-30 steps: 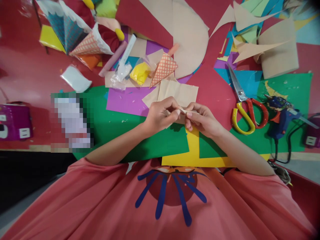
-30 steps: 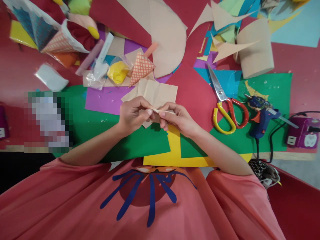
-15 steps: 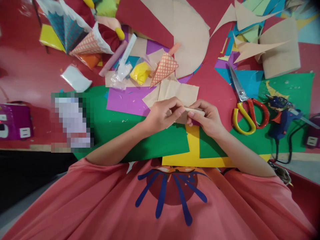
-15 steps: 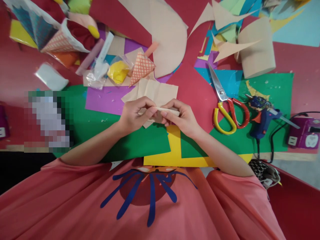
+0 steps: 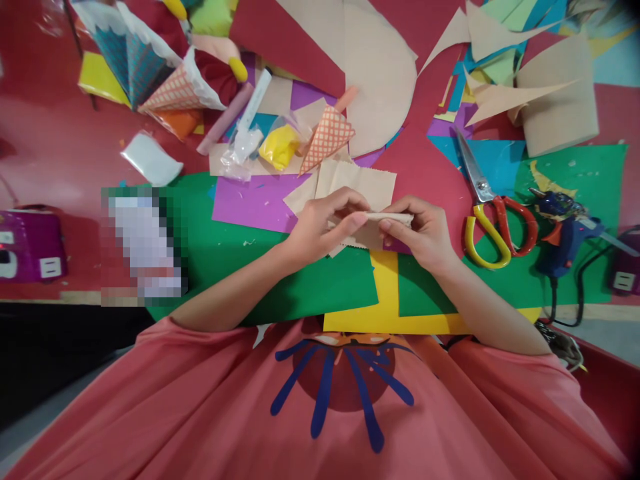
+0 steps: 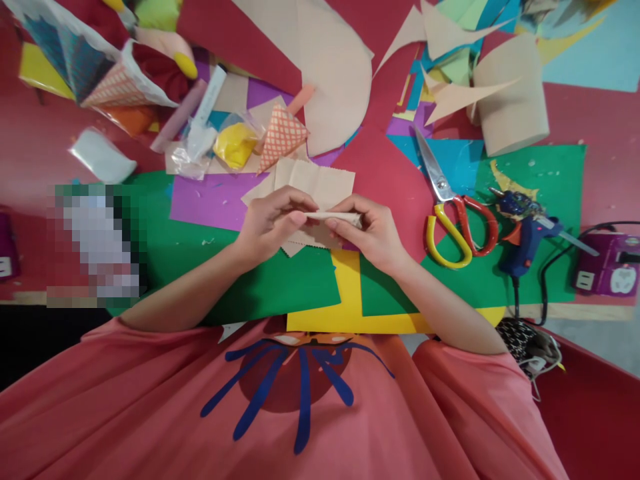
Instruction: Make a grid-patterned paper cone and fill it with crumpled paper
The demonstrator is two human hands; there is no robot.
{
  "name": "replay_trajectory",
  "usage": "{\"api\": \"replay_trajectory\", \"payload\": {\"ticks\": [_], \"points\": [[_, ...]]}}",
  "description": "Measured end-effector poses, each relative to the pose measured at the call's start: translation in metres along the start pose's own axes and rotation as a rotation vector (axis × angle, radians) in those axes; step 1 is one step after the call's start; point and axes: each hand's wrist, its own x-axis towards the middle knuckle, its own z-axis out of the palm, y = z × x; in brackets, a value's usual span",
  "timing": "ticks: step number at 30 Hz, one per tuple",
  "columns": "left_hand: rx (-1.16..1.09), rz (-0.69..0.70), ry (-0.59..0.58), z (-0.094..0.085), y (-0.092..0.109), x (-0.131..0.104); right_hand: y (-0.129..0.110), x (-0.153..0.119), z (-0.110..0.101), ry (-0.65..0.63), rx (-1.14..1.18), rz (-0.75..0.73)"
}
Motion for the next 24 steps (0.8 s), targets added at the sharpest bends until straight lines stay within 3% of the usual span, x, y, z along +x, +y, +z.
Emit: {"api": "replay_trajectory", "payload": {"ticks": [4, 9, 16, 20, 24], "points": [[0.194, 0.101, -0.031, 0.002, -0.002, 0.0, 0.003, 0.0, 0.001, -0.02, -0.007, -0.026], [0.343, 0.205, 0.057, 0.0, -0.006, 0.0, 0.004, 0.002, 0.003, -0.001, 0.033, 0.011], [-0.022, -0.097, 0.034, -0.001, 0.001, 0.002, 0.004, 0.005, 0.0, 0.012, 0.101, -0.01], [-0.2, -0.13, 0.045, 0.001, -0.001, 0.003, 0.008, 0.006, -0.002, -0.059, 0.15, -0.055], [-0.148, -0.114, 0.088, -0.001, -0.008, 0.005, 0.012, 0.008, -0.006, -0.052, 0.126, -0.087]]}}
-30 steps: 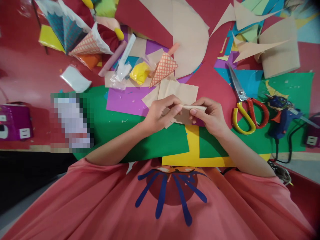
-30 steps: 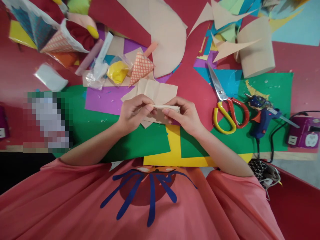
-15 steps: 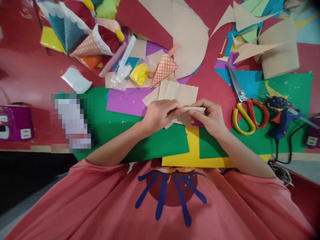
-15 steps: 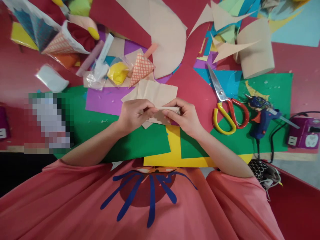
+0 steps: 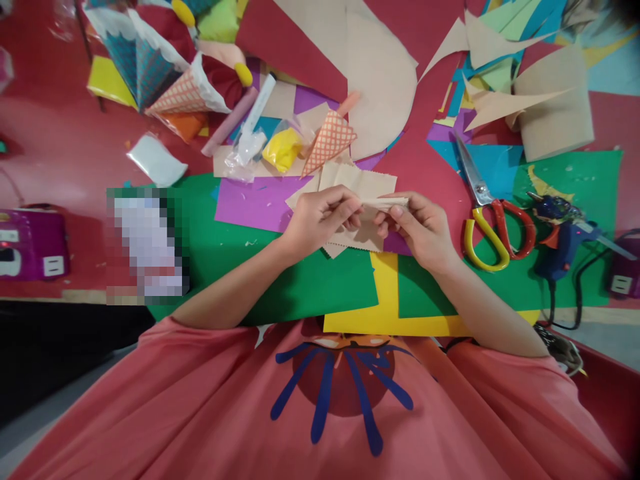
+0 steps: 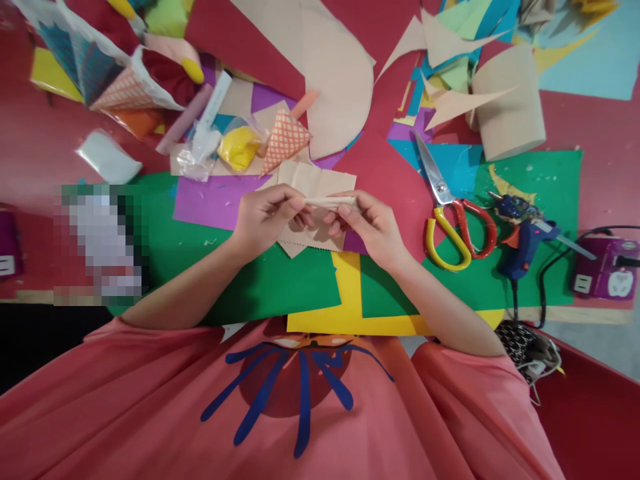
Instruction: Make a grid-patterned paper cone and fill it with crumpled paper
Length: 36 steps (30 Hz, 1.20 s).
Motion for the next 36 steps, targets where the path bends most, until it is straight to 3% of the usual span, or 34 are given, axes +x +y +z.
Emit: {"api": "replay_trajectory", "payload": {"ticks": [4, 6, 10, 14, 19, 30, 36], "points": [[0.199, 0.143, 0.299, -0.017, -0.01, 0.011, 0.001, 0.004, -0.005, 0.056, -0.023, -0.041], [0.371, 0.173, 0.353, -0.028, -0.016, 0.017, 0.0, 0.005, -0.007, 0.075, -0.013, -0.066], [0.729, 0.173, 0.271, -0.038, -0.032, 0.024, -0.001, 0.007, -0.007, 0.097, -0.008, -0.083], [0.791, 0.092, 0.214, -0.037, -0.041, 0.024, -0.001, 0.006, -0.007, 0.09, 0.004, -0.082], [0.901, 0.015, 0.223, -0.039, -0.037, 0.024, 0.0, 0.005, -0.008, 0.136, -0.052, -0.121], [0.879, 0.034, 0.22, -0.044, -0.046, 0.02, -0.001, 0.009, -0.015, 0.299, -0.2, -0.227], [0.753, 0.15, 0.27, -0.042, -0.032, 0.021, -0.001, 0.009, -0.022, 0.362, -0.394, -0.313]]}}
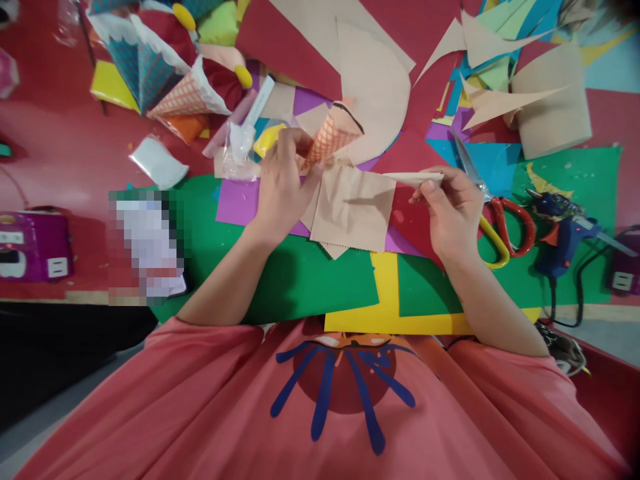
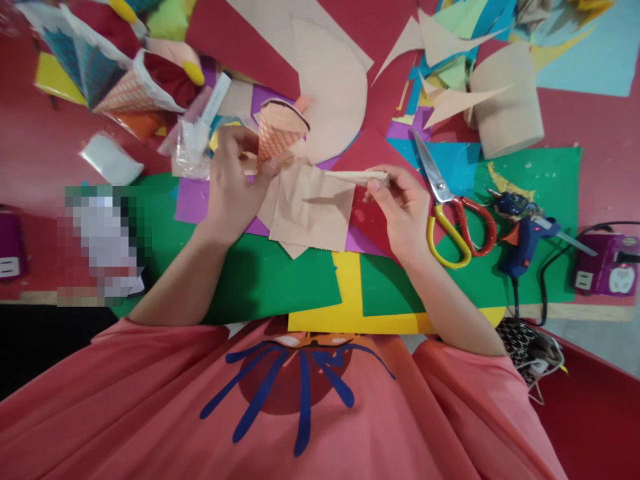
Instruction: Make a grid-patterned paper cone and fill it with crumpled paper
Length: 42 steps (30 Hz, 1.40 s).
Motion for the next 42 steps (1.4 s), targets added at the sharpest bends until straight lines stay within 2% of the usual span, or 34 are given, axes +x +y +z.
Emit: {"api": "replay_trajectory", "payload": {"ticks": [5, 8, 10, 13, 17, 24, 30, 33, 36, 42], "points": [[-0.029, 0.171, -0.054, -0.002, 0.01, -0.006, -0.015, -0.004, -0.003, 0.103, -0.05, -0.132], [-0.02, 0.225, -0.086, 0.001, 0.01, -0.008, -0.021, -0.007, -0.003, 0.157, -0.051, -0.251], [-0.015, 0.263, -0.09, 0.002, 0.01, -0.009, -0.021, -0.009, -0.004, 0.148, -0.14, -0.365], [-0.002, 0.318, -0.12, 0.002, 0.012, -0.009, -0.018, -0.009, -0.004, 0.055, -0.301, -0.467], [0.026, 0.297, -0.212, 0.001, 0.016, -0.01, -0.019, -0.012, -0.003, -0.056, -0.359, -0.311], [-0.107, 0.251, -0.285, 0.002, 0.023, -0.012, -0.024, -0.014, 0.001, -0.169, -0.34, -0.252], [-0.032, 0.277, -0.381, 0.0, 0.029, -0.013, -0.024, -0.011, 0.0, -0.414, -0.114, -0.133], [0.046, 0.272, -0.4, 0.0, 0.031, -0.013, -0.026, -0.011, 0.001, -0.537, -0.067, -0.162], [0.143, 0.246, -0.403, 0.001, 0.034, -0.015, -0.028, -0.011, 0.003, -0.636, -0.124, -0.242], [0.231, 0.279, -0.376, 0.004, 0.04, -0.019, -0.023, -0.015, 0.008, -0.684, -0.358, -0.418]]}}
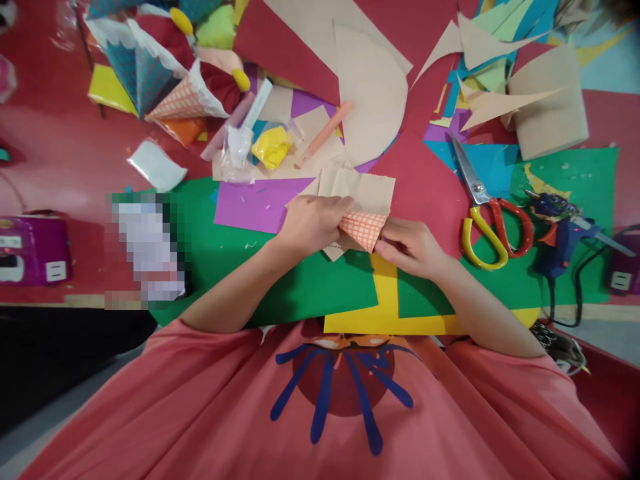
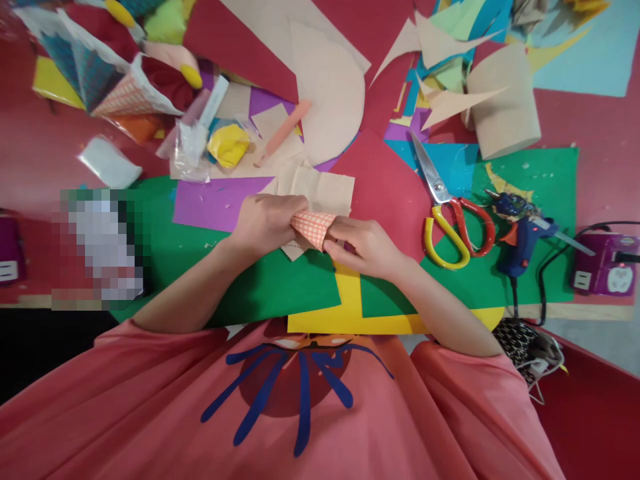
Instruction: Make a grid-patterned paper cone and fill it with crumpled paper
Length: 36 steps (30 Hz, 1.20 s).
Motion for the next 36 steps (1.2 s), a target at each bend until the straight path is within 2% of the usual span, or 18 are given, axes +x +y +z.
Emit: {"api": "replay_trajectory", "payload": {"ticks": [8, 14, 17, 20, 23, 25, 31, 36], "points": [[0.027, -0.024, 0.009, -0.001, 0.002, 0.0, 0.0, 0.0, 0.004, 0.0, 0.016, -0.009], [-0.02, -0.123, -0.004, -0.003, 0.004, 0.0, -0.002, 0.0, 0.002, -0.015, 0.071, 0.052], [-0.188, -0.146, 0.052, -0.005, 0.001, 0.001, 0.002, 0.0, -0.003, 0.041, 0.132, 0.106], [-0.545, -0.138, 0.108, -0.009, -0.007, 0.003, 0.006, -0.001, -0.009, 0.143, 0.248, 0.208], [-0.879, -0.236, 0.166, -0.011, -0.011, 0.007, 0.006, -0.001, -0.013, 0.253, 0.412, 0.344], [-1.016, -0.317, 0.19, -0.012, -0.011, 0.009, 0.004, -0.001, -0.015, 0.276, 0.517, 0.395], [-1.106, -0.449, 0.249, -0.013, -0.006, 0.01, 0.003, -0.002, -0.015, 0.251, 0.658, 0.439], [-1.09, -0.443, 0.266, -0.014, -0.006, 0.009, 0.003, -0.002, -0.015, 0.241, 0.708, 0.449]]}}
